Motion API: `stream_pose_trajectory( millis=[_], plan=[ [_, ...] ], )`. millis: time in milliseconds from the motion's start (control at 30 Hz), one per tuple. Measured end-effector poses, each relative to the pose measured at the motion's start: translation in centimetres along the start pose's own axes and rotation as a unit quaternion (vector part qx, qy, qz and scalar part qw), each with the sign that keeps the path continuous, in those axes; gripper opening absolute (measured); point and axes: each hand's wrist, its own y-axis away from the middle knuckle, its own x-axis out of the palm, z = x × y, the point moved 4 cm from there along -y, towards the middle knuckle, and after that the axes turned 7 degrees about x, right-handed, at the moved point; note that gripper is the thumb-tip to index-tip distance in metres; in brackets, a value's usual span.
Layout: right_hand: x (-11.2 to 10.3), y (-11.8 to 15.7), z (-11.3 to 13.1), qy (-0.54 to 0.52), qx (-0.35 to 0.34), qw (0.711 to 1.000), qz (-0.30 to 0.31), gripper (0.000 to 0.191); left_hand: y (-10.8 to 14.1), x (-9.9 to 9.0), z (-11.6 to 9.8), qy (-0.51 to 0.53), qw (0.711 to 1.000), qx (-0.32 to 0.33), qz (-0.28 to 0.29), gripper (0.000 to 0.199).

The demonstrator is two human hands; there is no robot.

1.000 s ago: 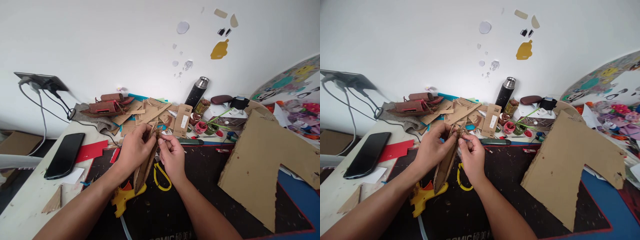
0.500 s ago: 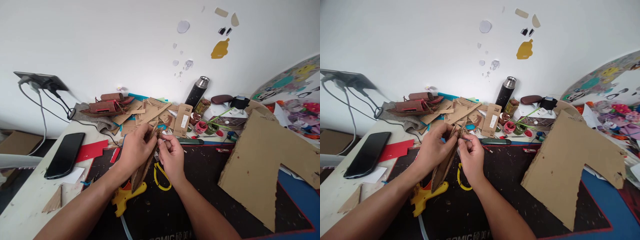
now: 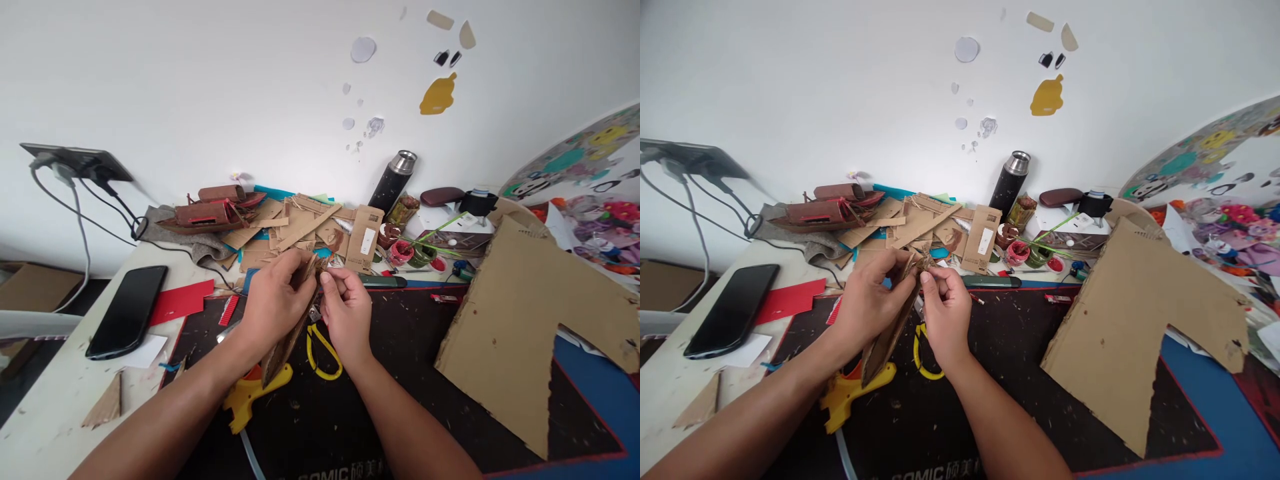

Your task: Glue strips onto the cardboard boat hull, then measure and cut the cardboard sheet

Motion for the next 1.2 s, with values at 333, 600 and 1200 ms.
stream_pose_trajectory(
  millis=[333, 600, 1200],
  plan=[
    [0.12, -0.15, -0.14, 0.005, -0.002, 1.000, 0.010, 0.032, 0.04, -0.39, -0.44, -0.028, 0.998, 0.041, -0.029, 0.009],
    [0.49, 0.04, 0.09, -0.005, 0.004, 1.000, 0.018, 0.036, 0.10, -0.49, -0.61, -0.031, 0.998, 0.042, -0.033, 0.010],
    [0.77, 0.12, 0.20, 0.000, 0.009, 0.999, 0.032, 0.036, -0.05, -0.50, -0.35, -0.041, 0.998, 0.025, -0.041, 0.005]
  ],
)
